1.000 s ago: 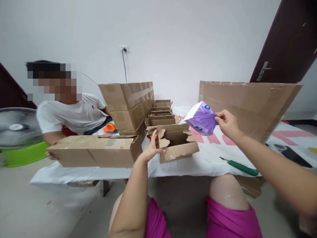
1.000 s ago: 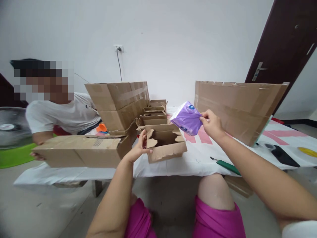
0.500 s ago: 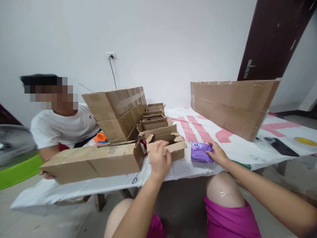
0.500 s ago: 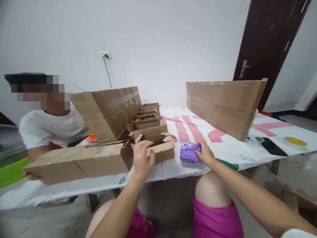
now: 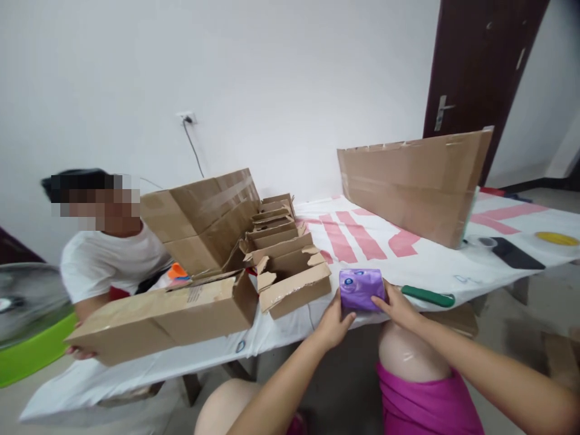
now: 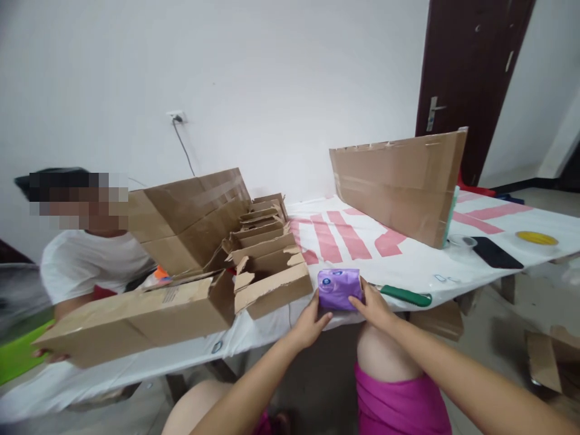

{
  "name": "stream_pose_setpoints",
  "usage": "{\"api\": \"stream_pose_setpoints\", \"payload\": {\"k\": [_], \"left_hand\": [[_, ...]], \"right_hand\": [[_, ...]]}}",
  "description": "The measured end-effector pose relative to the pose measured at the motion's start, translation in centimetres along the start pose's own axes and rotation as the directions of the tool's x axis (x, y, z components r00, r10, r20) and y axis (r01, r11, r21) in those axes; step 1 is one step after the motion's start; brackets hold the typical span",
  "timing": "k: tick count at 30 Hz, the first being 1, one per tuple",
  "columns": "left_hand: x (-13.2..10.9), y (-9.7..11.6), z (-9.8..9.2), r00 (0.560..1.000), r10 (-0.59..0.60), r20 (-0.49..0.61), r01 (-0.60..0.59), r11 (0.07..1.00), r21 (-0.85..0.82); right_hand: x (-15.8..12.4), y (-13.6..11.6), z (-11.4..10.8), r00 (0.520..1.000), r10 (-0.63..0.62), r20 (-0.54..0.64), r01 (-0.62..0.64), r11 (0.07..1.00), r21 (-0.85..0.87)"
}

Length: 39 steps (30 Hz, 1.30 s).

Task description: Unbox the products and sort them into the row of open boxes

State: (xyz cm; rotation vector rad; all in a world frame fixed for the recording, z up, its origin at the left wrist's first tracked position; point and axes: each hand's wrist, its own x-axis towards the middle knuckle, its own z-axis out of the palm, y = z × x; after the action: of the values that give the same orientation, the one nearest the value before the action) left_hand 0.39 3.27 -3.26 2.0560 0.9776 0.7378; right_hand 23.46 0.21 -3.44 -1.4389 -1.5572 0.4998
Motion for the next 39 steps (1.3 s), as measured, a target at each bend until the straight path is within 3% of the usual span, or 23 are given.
{"api": "stream_pose_setpoints", "payload": {"k": [3,5,9,11,13,15,18,20,22,23,25,27,31,39], "left_hand": [[1.3,1.5,0.5,0.995,0.094,-0.019,-0.094,0.995,-0.042],[3.7,3.9,-0.3,0.988,0.128,-0.091,-0.132,0.990,-0.047],[11.0,10.7,-4.4,0.956,0.061,-0.287,-0.066,0.998,-0.005],[14.0,13.9,-6.5,0.947,0.049,-0.317,-0.045,0.999,0.018],[15.4,15.8,-7.7,0.944,0.029,-0.330,-0.018,0.999,0.037],[14.4,16.2,-7.6,0.944,0.021,-0.329,-0.004,0.999,0.052],[9.1,13.7,-5.3,0.958,0.048,-0.284,-0.031,0.998,0.063],[4.6,10.6,-3.2,0.984,0.067,-0.165,-0.058,0.997,0.054],[0.9,7.1,-1.8,0.996,-0.060,-0.066,0.061,0.998,0.003],[-0.4,5.5,-1.4,0.983,-0.170,-0.070,0.167,0.985,-0.044],[-1.9,2.6,-1.8,0.911,-0.380,-0.156,0.357,0.920,-0.160],[-2.3,0.6,-3.1,0.848,-0.476,-0.232,0.430,0.874,-0.226],[-1.5,-1.4,-6.1,0.776,-0.544,-0.319,0.457,0.834,-0.310],[1.1,-3.8,-8.1,0.703,-0.572,-0.422,0.470,0.820,-0.327]], "right_hand": [[1.6,-2.1,-1.0,0.989,-0.062,-0.136,0.073,0.994,0.076],[4.4,-4.3,-2.4,0.969,-0.105,-0.226,0.130,0.986,0.100],[11.9,-8.9,-5.7,0.961,-0.041,-0.273,0.105,0.969,0.222],[14.9,-10.4,-6.6,0.957,-0.012,-0.289,0.089,0.963,0.254],[16.2,-10.9,-6.8,0.961,0.006,-0.277,0.079,0.952,0.297],[15.7,-10.2,-6.4,0.973,0.003,-0.233,0.080,0.934,0.348],[12.4,-7.6,-4.9,0.990,0.008,-0.143,0.053,0.910,0.412],[9.6,-5.3,-3.2,0.995,0.059,-0.083,-0.018,0.905,0.425],[7.3,-3.2,-1.2,0.993,0.110,-0.048,-0.081,0.907,0.412],[6.4,-2.4,-0.1,0.991,0.129,-0.044,-0.101,0.912,0.398],[5.1,-1.1,1.9,0.987,0.148,-0.064,-0.115,0.925,0.362],[4.4,-0.4,3.3,0.983,0.149,-0.105,-0.107,0.938,0.329],[3.6,0.2,4.3,0.978,0.134,-0.161,-0.083,0.953,0.290],[3.2,0.8,4.3,0.986,0.062,-0.156,-0.031,0.981,0.194]]}}
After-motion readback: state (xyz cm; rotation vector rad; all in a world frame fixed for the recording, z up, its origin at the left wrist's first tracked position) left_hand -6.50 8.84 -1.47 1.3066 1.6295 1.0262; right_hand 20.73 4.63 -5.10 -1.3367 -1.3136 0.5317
